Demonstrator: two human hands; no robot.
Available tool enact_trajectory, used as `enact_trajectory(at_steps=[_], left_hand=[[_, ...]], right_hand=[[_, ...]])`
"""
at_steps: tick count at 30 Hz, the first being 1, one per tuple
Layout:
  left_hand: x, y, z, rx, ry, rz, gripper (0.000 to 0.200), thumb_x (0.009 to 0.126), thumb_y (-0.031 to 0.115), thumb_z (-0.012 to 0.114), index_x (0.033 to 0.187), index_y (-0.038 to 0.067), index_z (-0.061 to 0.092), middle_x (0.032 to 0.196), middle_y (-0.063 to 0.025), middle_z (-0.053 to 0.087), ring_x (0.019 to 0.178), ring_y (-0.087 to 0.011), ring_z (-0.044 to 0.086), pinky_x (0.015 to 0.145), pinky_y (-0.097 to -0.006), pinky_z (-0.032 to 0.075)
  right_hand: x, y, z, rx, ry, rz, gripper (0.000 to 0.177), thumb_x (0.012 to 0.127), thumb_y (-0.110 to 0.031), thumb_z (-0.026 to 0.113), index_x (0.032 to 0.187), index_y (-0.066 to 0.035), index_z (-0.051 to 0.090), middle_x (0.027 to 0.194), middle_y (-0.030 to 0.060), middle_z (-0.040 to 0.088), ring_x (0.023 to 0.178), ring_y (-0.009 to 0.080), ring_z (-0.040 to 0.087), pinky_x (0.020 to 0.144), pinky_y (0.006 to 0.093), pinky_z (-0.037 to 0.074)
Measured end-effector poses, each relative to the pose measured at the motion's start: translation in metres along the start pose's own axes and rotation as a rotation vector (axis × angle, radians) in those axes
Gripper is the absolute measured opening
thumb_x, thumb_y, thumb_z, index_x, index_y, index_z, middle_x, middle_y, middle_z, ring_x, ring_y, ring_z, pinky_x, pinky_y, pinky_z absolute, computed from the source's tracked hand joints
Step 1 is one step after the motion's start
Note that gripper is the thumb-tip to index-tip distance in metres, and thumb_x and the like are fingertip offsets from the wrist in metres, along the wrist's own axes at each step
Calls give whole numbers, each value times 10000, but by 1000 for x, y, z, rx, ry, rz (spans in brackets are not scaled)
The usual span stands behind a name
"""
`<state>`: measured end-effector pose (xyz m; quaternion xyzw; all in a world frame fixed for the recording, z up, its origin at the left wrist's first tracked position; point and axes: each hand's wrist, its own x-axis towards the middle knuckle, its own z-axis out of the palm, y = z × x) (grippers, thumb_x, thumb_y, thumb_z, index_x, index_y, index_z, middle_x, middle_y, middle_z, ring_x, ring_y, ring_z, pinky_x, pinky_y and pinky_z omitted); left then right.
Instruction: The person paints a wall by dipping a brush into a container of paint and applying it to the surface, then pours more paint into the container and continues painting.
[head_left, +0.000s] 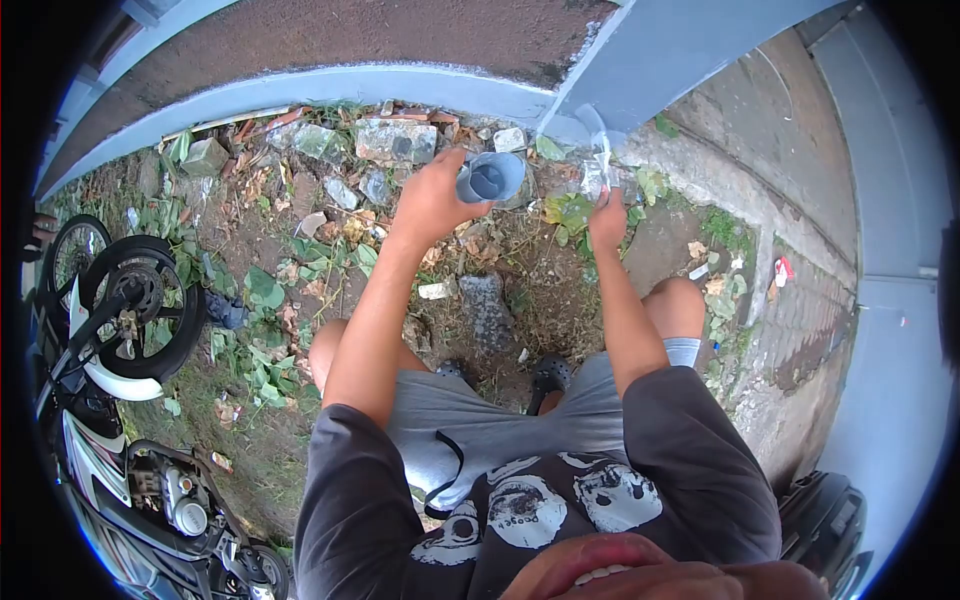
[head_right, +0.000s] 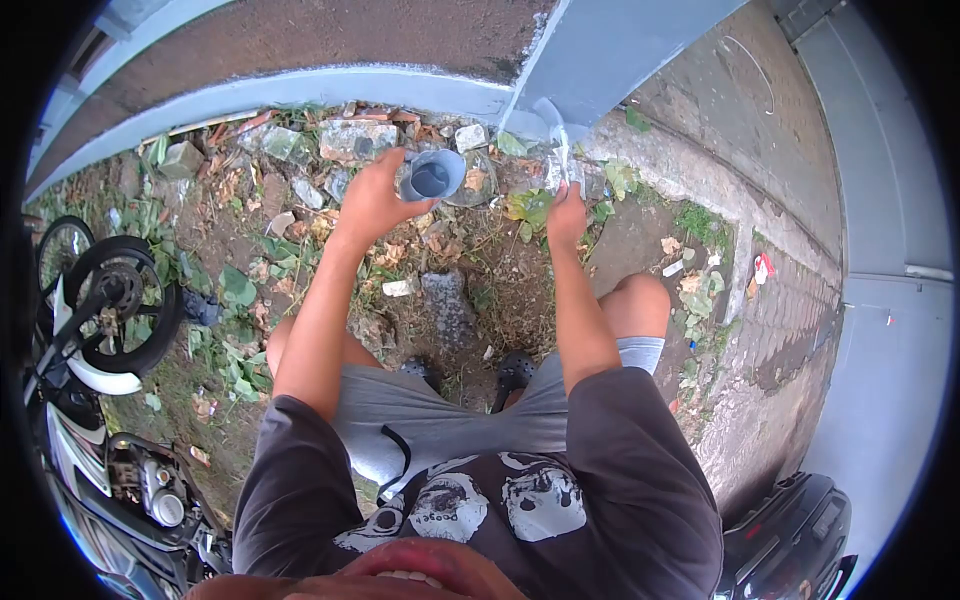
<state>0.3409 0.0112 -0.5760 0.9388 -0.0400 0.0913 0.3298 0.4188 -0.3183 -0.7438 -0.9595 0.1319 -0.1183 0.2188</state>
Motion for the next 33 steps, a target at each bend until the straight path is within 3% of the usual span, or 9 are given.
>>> enact_trajectory(at_steps=[7, 10, 14, 19, 22, 24, 27, 31, 33], left_hand=[[-1, -3, -5, -16, -61, 10, 738, 661, 296, 887, 1258, -12, 581, 1194, -210, 663, 1043, -392, 672, 863, -456, 557], [-3, -7, 1, -2, -16, 61, 727, 660, 294, 890, 1245, -8, 583, 1186, -208, 664, 1039, -393, 672, 862, -457, 554], [-5, -10, 1, -13, -81, 27, 719, 659, 296, 890, 1234, -5, 582, 1198, -207, 660, 1045, -393, 670, 863, -458, 554], [-7, -13, -4, -6, -119, 1, 724, 657, 309, 894, 1237, 11, 578, 1215, -205, 652, 1056, -400, 662, 865, -467, 551], [-6, -15, -5, -29, -101, 1, 721, 654, 312, 895, 1232, 16, 581, 1205, -197, 653, 1046, -400, 663, 854, -471, 551], [-8, -17, -3, -23, -88, 13, 717, 653, 311, 895, 1229, 19, 582, 1200, -190, 656, 1043, -399, 664, 847, -469, 551], [-9, -13, -10, -16, -75, 6, 700, 651, 299, 893, 1219, 29, 587, 1179, -174, 662, 1034, -393, 667, 830, -465, 553], [-12, -9, -18, -7, -146, -43, 724, 651, 294, 899, 1244, 14, 592, 1225, -194, 653, 1080, -391, 659, 887, -459, 542], [-11, -10, -18, -21, -182, -74, 767, 649, 302, 908, 1276, -6, 592, 1282, -218, 641, 1129, -390, 650, 947, -455, 532]], right_hand=[[-51, 13, 2, 106, 49, 25, 194, 1039, -267, 529, 1041, -78, 570, 817, 256, 666, 746, 495, 629, 606, 566, 450], [-25, -5, 5, 137, 39, -197, 204, 1038, -285, 526, 1039, -86, 574, 811, 244, 661, 751, 490, 625, 607, 564, 457], [6, -15, 1, 4, 44, -80, 237, 1040, -326, 509, 1044, -100, 580, 830, 233, 680, 762, 484, 641, 622, 571, 471], [-26, 28, 8, -21, 135, 30, 236, 1037, -315, 515, 1038, -88, 578, 855, 234, 680, 768, 484, 639, 630, 575, 469], [-39, 25, 7, 31, 147, -17, 220, 1035, -296, 525, 1028, -83, 579, 862, 223, 676, 766, 481, 634, 636, 570, 469], [-32, 11, 3, 23, 100, -203, 236, 1033, -308, 534, 1045, -77, 581, 825, 233, 662, 773, 469, 637, 654, 549, 472], [-2, -4, 4, 69, 78, -296, 242, 1033, -311, 536, 1024, -75, 588, 810, 226, 662, 756, 468, 636, 635, 548, 469], [15, 8, 0, -10, 93, -132, 246, 1032, -312, 538, 1007, -74, 595, 790, 218, 660, 736, 470, 633, 621, 546, 471], [4, 22, -1, -51, 97, -34, 219, 1027, -289, 547, 1020, -73, 582, 920, 204, 674, 802, 458, 641, 647, 542, 485]])
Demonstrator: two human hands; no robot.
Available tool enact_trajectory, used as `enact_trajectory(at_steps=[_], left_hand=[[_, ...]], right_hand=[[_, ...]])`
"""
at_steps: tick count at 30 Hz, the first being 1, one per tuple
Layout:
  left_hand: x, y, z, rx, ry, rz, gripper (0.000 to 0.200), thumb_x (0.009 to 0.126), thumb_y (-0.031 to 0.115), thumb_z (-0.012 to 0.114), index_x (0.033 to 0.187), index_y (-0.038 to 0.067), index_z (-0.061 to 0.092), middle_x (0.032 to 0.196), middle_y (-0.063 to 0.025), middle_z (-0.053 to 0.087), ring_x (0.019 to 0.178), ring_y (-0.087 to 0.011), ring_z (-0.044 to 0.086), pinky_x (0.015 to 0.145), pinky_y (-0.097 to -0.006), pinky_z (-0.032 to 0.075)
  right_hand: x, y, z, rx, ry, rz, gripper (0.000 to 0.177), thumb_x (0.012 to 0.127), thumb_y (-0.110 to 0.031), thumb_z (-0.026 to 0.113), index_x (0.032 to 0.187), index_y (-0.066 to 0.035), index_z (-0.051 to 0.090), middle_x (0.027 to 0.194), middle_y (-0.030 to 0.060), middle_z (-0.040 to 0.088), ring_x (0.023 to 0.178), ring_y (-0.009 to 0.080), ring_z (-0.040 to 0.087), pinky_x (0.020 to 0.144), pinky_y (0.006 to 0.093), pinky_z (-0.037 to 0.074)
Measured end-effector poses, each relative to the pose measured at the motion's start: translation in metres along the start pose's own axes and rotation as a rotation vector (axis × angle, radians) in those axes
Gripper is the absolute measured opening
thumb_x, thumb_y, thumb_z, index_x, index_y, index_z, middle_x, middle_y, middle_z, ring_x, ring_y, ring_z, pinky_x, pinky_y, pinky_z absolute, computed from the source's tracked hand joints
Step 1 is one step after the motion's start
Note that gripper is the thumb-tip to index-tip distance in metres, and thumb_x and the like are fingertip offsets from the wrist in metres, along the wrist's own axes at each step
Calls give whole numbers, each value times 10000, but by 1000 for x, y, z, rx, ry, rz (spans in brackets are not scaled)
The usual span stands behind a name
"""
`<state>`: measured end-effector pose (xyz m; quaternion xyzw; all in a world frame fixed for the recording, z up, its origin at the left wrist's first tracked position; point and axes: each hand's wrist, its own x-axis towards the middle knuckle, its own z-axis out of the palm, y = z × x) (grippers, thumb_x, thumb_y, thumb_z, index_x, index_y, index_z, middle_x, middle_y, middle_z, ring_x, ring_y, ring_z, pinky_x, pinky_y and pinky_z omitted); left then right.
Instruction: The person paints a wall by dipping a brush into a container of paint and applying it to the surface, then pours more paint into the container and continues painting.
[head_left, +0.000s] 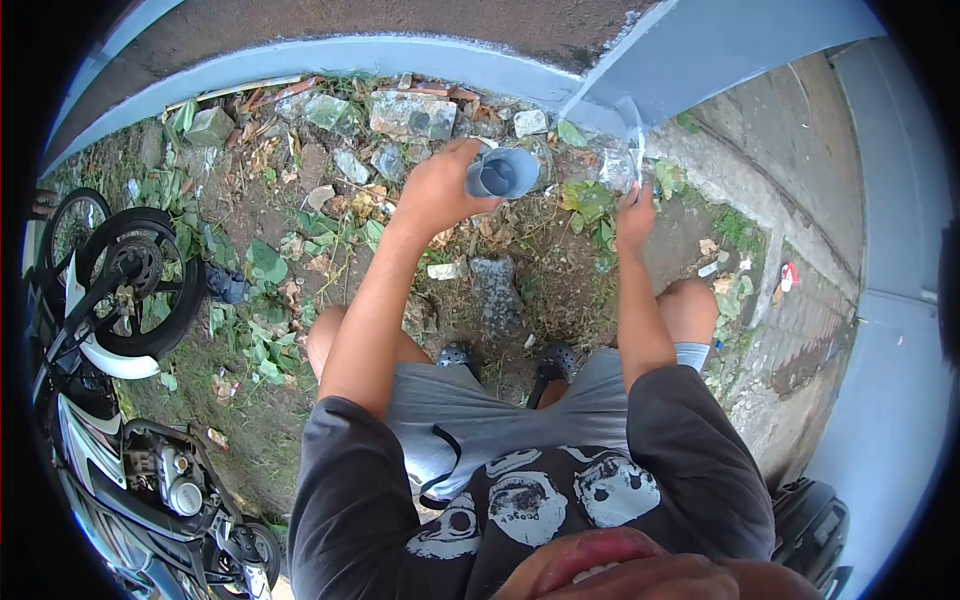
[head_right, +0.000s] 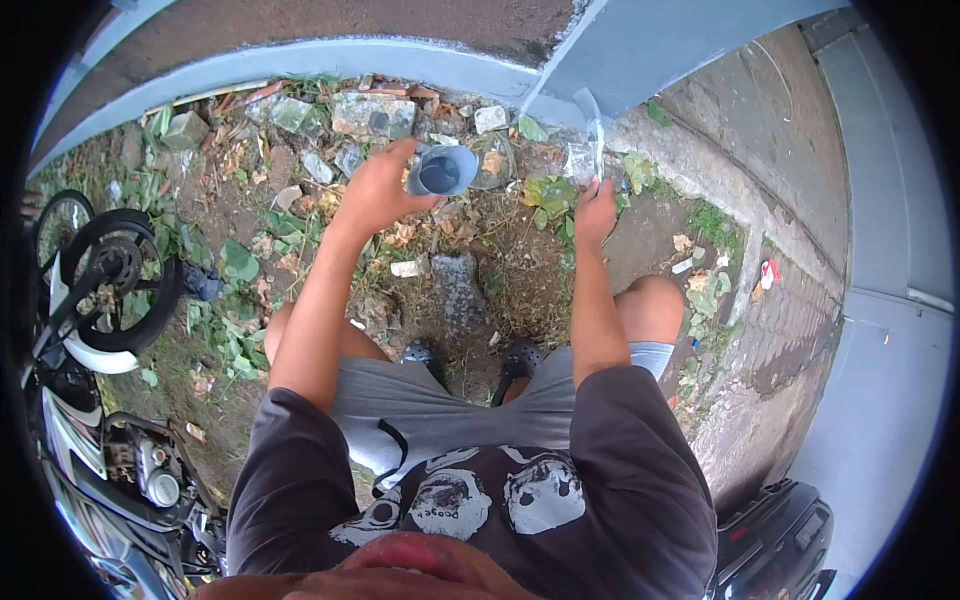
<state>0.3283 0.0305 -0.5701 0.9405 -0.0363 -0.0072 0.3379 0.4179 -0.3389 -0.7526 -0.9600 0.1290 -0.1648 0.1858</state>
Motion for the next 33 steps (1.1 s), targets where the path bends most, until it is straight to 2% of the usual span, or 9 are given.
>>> enact_trajectory(at_steps=[7, 10, 12, 19, 21, 24, 28, 30, 33], left_hand=[[5, -14, 8, -14, 49, 15, 749, 647, 303, 908, 1251, -4, 590, 1231, -212, 653, 1107, -388, 653, 912, -460, 538], [6, -14, 11, -8, 87, 64, 712, 651, 311, 901, 1221, 15, 594, 1195, -190, 663, 1064, -385, 666, 867, -466, 551], [6, -14, 11, -15, 75, 55, 709, 654, 306, 899, 1224, 14, 594, 1195, -190, 663, 1066, -386, 664, 867, -467, 551], [5, -14, 6, -23, 141, 62, 686, 668, 281, 887, 1231, 19, 597, 1196, -184, 666, 1062, -384, 667, 876, -464, 551], [6, -12, 3, -44, 121, 22, 711, 662, 288, 893, 1249, 19, 597, 1206, -187, 667, 1083, -374, 666, 897, -453, 549], [7, -19, 9, -20, 142, 48, 752, 650, 296, 904, 1269, 6, 590, 1212, -198, 665, 1090, -370, 668, 904, -451, 549], [5, -15, 9, 25, 143, 63, 787, 641, 301, 913, 1284, -12, 583, 1226, -209, 660, 1101, -372, 665, 913, -454, 548], [6, -13, 7, 4, 117, 36, 795, 641, 303, 915, 1290, -17, 584, 1254, -213, 653, 1117, -373, 660, 924, -454, 548], [8, -16, 9, 35, 143, 45, 797, 645, 303, 915, 1292, -25, 584, 1279, -225, 643, 1135, -372, 655, 935, -450, 546]], right_hand=[[-23, -10, 5, 75, 32, -232, 262, 1029, -334, 533, 1043, -79, 590, 918, 192, 679, 811, 451, 652, 655, 544, 492], [-1, -21, 11, 32, -127, -215, 253, 1028, -327, 535, 1057, -83, 595, 916, 198, 678, 821, 446, 657, 667, 543, 496], [9, -23, 10, -44, -88, 13, 252, 1024, -326, 540, 1047, -82, 599, 915, 203, 680, 819, 452, 654, 678, 547, 498], [-40, 21, 21, 71, 91, 182, 248, 1018, -283, 544, 1026, -43, 606, 872, 239, 670, 817, 468, 647, 689, 554, 479], [-48, 29, 38, 237, 291, 281, 241, 1018, -229, 539, 1055, 1, 605, 852, 267, 659, 818, 481, 640, 697, 540, 470], [-42, -3, 48, 333, 291, 316, 243, 1017, -189, 536, 1088, 34, 599, 842, 279, 652, 810, 493, 628, 699, 521, 469], [-49, -69, 54, 429, 50, 66, 246, 1019, -188, 537, 1140, 12, 615, 864, 268, 666, 803, 487, 630, 698, 511, 474], [-66, -106, 41, 421, -171, 30, 264, 1012, -190, 551, 1197, -21, 635, 862, 263, 673, 795, 482, 633, 691, 517, 472], [-79, -125, 27, 409, -274, 90, 282, 1005, -201, 568, 1227, -49, 650, 864, 267, 677, 799, 475, 638, 688, 518, 474]])
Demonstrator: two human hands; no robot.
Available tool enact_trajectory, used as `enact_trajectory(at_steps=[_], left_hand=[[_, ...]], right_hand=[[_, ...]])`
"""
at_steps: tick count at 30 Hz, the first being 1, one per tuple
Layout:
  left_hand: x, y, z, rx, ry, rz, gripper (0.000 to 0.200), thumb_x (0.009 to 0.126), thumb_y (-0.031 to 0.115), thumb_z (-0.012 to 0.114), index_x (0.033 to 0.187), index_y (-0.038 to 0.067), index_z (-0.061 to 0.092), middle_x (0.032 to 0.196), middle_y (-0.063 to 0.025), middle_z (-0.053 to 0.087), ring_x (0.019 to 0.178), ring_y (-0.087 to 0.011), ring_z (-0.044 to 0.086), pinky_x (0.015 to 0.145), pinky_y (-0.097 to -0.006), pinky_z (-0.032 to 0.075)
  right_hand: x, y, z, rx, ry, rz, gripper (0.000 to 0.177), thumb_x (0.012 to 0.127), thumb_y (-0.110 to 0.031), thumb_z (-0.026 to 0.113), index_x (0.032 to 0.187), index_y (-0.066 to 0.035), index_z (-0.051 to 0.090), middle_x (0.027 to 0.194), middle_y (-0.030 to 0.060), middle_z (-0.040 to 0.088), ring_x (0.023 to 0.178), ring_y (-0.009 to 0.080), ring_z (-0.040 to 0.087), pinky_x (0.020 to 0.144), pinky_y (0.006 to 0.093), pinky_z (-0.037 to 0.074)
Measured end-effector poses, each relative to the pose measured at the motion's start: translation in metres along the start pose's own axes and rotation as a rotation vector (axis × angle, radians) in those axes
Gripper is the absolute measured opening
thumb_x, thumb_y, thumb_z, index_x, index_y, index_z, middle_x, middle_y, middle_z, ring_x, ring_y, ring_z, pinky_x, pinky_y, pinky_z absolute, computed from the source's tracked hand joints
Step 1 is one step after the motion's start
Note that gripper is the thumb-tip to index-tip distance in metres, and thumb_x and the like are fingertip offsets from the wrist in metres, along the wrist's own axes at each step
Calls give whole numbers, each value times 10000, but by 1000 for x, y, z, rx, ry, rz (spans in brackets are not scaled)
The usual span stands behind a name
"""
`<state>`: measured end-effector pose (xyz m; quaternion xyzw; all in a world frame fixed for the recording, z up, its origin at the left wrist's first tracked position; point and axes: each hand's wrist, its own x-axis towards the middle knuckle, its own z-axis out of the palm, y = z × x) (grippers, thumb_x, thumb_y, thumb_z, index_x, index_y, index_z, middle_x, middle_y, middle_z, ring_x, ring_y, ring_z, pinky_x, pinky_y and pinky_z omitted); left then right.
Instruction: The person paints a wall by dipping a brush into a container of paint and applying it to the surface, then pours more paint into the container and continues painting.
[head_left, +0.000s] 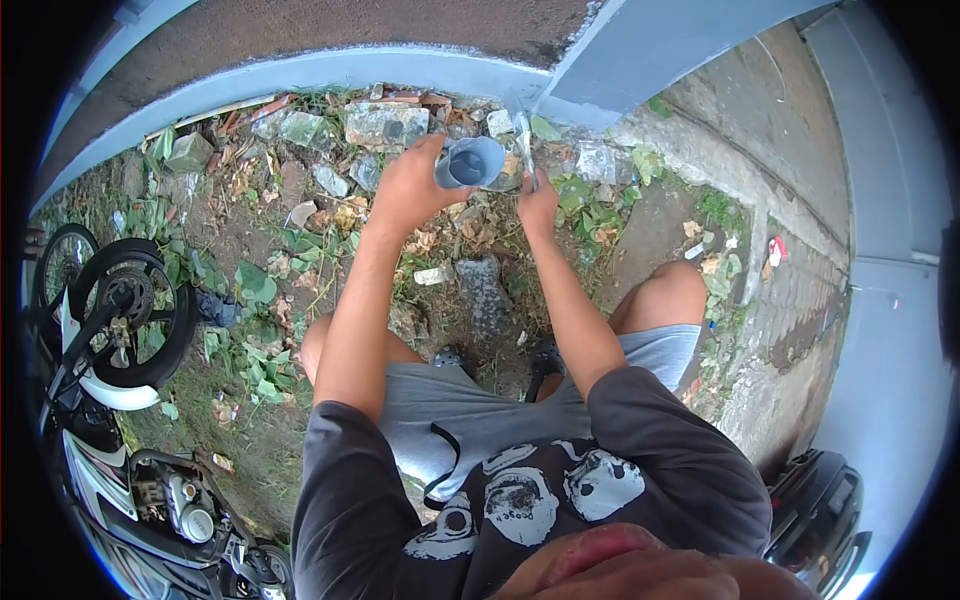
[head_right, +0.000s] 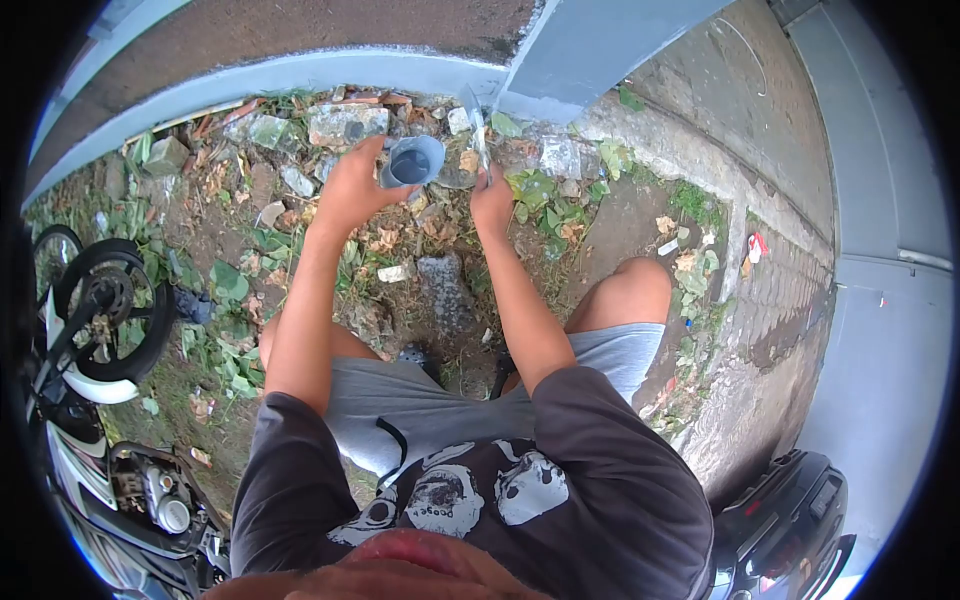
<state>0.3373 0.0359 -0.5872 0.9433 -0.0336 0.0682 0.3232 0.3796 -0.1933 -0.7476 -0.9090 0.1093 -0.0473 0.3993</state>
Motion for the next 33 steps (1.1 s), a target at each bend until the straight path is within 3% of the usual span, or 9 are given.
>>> enact_trajectory(at_steps=[9, 12, 16, 18, 21, 24, 28, 31, 33], left_hand=[[-2, 0, -3, 8, 19, 33, 790, 649, 291, 917, 1287, -36, 583, 1276, -232, 643, 1106, -370, 671, 916, -449, 555], [-2, 4, -4, 21, -18, 1, 776, 649, 291, 919, 1269, -38, 589, 1247, -227, 654, 1084, -366, 678, 893, -449, 560], [-1, 5, -1, 14, -23, 28, 767, 650, 299, 919, 1257, -38, 593, 1226, -220, 662, 1070, -370, 680, 876, -449, 562], [0, 3, 2, 14, 13, 65, 751, 662, 306, 912, 1250, -37, 596, 1229, -217, 662, 1071, -374, 678, 875, -453, 560], [3, 7, 2, 11, -36, 29, 751, 674, 318, 905, 1260, -35, 596, 1241, -223, 657, 1084, -378, 674, 890, -457, 555], [3, 6, 5, 20, -10, 43, 765, 679, 328, 901, 1276, -38, 592, 1259, -235, 649, 1104, -381, 667, 913, -460, 549], [2, 4, 4, 6, -22, 24, 787, 678, 338, 901, 1289, -45, 585, 1274, -241, 642, 1124, -380, 661, 934, -458, 545], [1, 3, 4, 28, -13, 44, 795, 678, 345, 901, 1290, -51, 583, 1278, -248, 639, 1129, -380, 660, 937, -458, 546], [1, 2, 6, 31, -1, 48, 798, 678, 351, 901, 1289, -52, 584, 1275, -255, 639, 1131, -382, 660, 940, -458, 545]], right_hand=[[69, 114, -93, -108, 536, 130, 254, 970, -189, 611, 1123, -3, 693, 931, 289, 685, 861, 479, 652, 736, 499, 489], [73, 129, -100, -23, 559, 257, 269, 966, -190, 615, 1124, 15, 688, 935, 294, 686, 869, 472, 658, 743, 499, 491], [64, 102, -34, 27, 399, -109, 254, 970, -229, 627, 1101, -26, 707, 835, 236, 684, 760, 410, 656, 694, 474, 487], [28, 32, -33, 27, 42, -54, 282, 975, -233, 632, 1165, -36, 699, 817, 234, 678, 735, 411, 647, 675, 465, 486], [11, 10, -21, 13, -117, 8, 315, 982, -248, 634, 1213, -41, 689, 826, 238, 683, 730, 393, 647, 678, 438, 491], [30, 40, -36, 43, 146, -134, 329, 986, -271, 626, 1227, -58, 696, 773, 235, 677, 649, 361, 634, 647, 434, 486], [95, 160, -74, 163, 358, 478, 328, 985, -245, 608, 1214, -25, 691, 892, 217, 726, 776, 361, 690, 715, 436, 513], [111, 193, -86, 289, 670, 580, 336, 985, -218, 595, 1238, -10, 668, 949, 215, 727, 813, 346, 692, 737, 427, 514], [94, 159, -72, 282, 514, 366, 343, 983, -179, 589, 1274, -6, 645, 953, 212, 708, 782, 327, 651, 731, 420, 498]])
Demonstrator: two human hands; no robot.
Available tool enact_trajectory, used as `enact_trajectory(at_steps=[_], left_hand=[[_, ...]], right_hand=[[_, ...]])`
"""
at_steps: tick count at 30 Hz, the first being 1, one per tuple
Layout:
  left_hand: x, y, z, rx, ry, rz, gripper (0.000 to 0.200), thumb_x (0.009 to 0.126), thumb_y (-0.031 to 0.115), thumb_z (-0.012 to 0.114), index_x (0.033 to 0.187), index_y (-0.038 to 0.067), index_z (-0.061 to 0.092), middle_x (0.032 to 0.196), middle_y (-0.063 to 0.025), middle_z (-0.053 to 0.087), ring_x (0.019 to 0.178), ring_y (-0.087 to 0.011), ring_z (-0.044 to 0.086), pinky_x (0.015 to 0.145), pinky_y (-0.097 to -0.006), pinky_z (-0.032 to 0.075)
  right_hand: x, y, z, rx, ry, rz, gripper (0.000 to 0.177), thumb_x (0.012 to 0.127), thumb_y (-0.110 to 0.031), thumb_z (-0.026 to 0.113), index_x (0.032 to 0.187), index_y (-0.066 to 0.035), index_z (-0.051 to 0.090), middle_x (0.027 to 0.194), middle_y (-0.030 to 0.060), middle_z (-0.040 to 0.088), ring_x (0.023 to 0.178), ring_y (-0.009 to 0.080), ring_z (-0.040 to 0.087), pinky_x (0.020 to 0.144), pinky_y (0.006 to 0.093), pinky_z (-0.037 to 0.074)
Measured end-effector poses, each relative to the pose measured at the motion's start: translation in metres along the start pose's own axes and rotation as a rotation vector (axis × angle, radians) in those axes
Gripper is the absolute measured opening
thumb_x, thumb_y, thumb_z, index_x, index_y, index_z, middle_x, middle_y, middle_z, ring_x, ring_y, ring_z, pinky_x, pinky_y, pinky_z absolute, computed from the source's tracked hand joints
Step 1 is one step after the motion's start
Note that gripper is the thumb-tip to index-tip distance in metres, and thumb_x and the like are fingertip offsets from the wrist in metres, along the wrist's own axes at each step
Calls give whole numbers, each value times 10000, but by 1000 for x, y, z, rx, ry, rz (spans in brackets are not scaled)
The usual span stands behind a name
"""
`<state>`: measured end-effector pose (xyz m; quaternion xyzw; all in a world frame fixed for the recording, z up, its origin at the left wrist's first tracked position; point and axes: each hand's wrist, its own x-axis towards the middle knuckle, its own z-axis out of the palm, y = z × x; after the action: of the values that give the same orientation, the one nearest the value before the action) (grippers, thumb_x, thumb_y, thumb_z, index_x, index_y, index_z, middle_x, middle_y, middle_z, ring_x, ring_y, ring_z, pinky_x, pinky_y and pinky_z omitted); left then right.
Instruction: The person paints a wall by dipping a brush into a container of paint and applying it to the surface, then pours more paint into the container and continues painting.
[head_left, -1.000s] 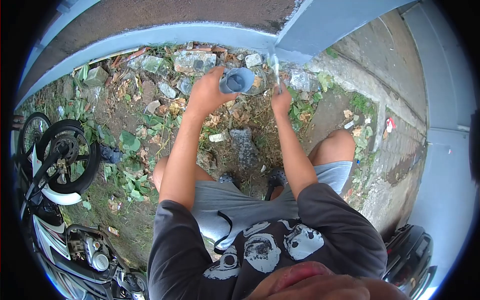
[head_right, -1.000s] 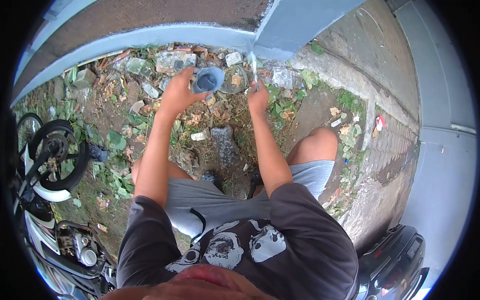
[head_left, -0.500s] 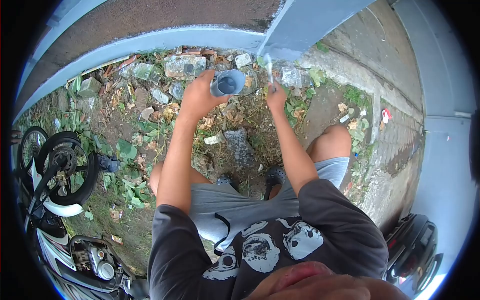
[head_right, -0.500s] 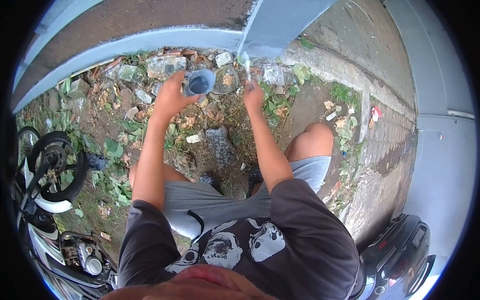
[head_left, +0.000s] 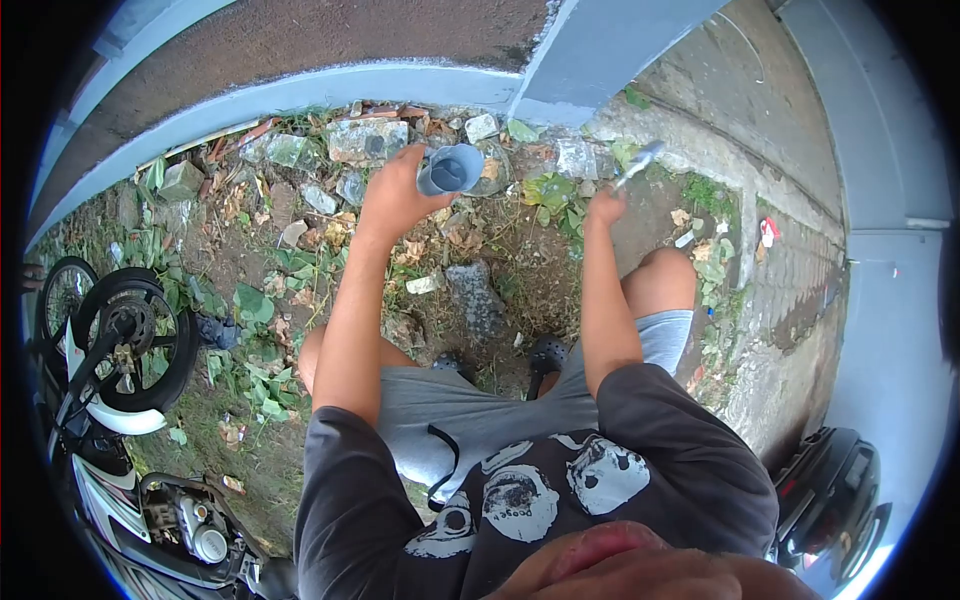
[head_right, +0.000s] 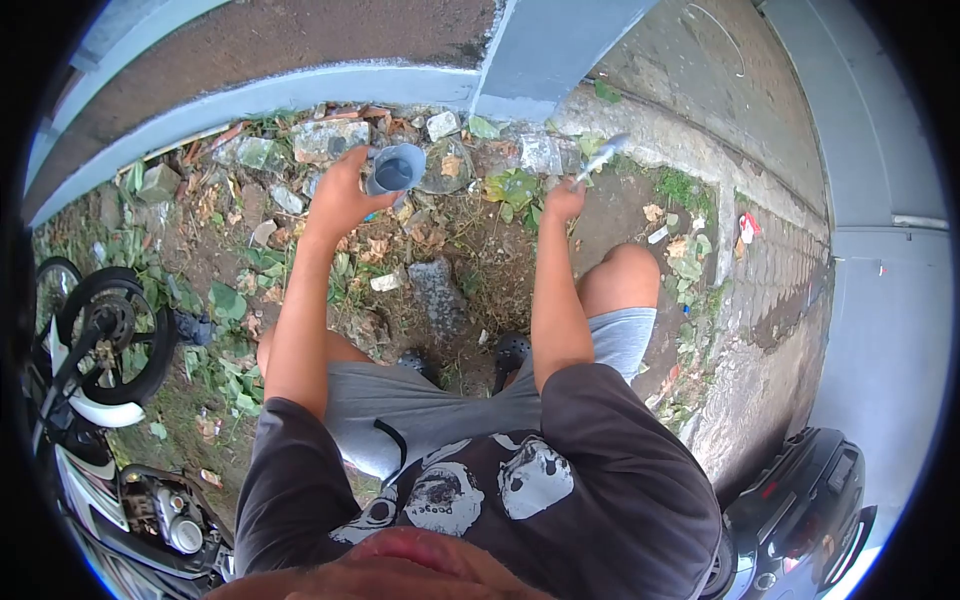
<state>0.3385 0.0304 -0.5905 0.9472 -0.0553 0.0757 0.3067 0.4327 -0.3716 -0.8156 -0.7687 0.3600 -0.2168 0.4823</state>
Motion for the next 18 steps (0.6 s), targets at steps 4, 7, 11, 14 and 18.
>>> enact_trajectory(at_steps=[4, 7, 11, 14, 18], left_hand=[[2, 3, 2, 9, -5, 1, 807, 673, 362, 903, 1288, -53, 586, 1262, -259, 645, 1122, -386, 662, 933, -457, 549], [4, 4, 4, -33, -61, -37, 808, 669, 368, 902, 1281, -55, 587, 1241, -258, 655, 1102, -386, 671, 913, -455, 556], [1, 7, 3, -2, -14, 16, 789, 668, 361, 901, 1264, -53, 591, 1219, -255, 662, 1070, -383, 682, 882, -455, 562], [1, 9, 2, -27, -30, -5, 776, 669, 355, 901, 1255, -51, 594, 1214, -251, 664, 1064, -382, 684, 879, -457, 561], [-1, 12, 2, -2, -30, -19, 780, 666, 347, 905, 1260, -51, 592, 1219, -248, 663, 1067, -385, 682, 888, -459, 559]], right_hand=[[-115, -77, 18, -195, -738, -378, 333, 984, -230, 639, 1276, -72, 674, 711, 45, 620, 642, 132, 529, 591, 314, 422], [-141, -72, 39, -178, -769, -373, 362, 973, -245, 645, 1296, -83, 666, 806, 117, 672, 689, 176, 587, 662, 334, 463], [-123, -67, 26, 35, -572, -23, 346, 981, -244, 623, 1264, -53, 676, 802, 117, 673, 673, 170, 589, 665, 341, 478], [-81, -39, 14, 340, -373, 188, 347, 1030, -192, 539, 1313, -4, 609, 783, 43, 590, 604, 133, 502, 572, 329, 428], [-57, -61, -12, 499, -94, 298, 373, 1049, -147, 482, 1386, 13, 503, 825, 64, 587, 610, 137, 494, 556, 333, 429]])
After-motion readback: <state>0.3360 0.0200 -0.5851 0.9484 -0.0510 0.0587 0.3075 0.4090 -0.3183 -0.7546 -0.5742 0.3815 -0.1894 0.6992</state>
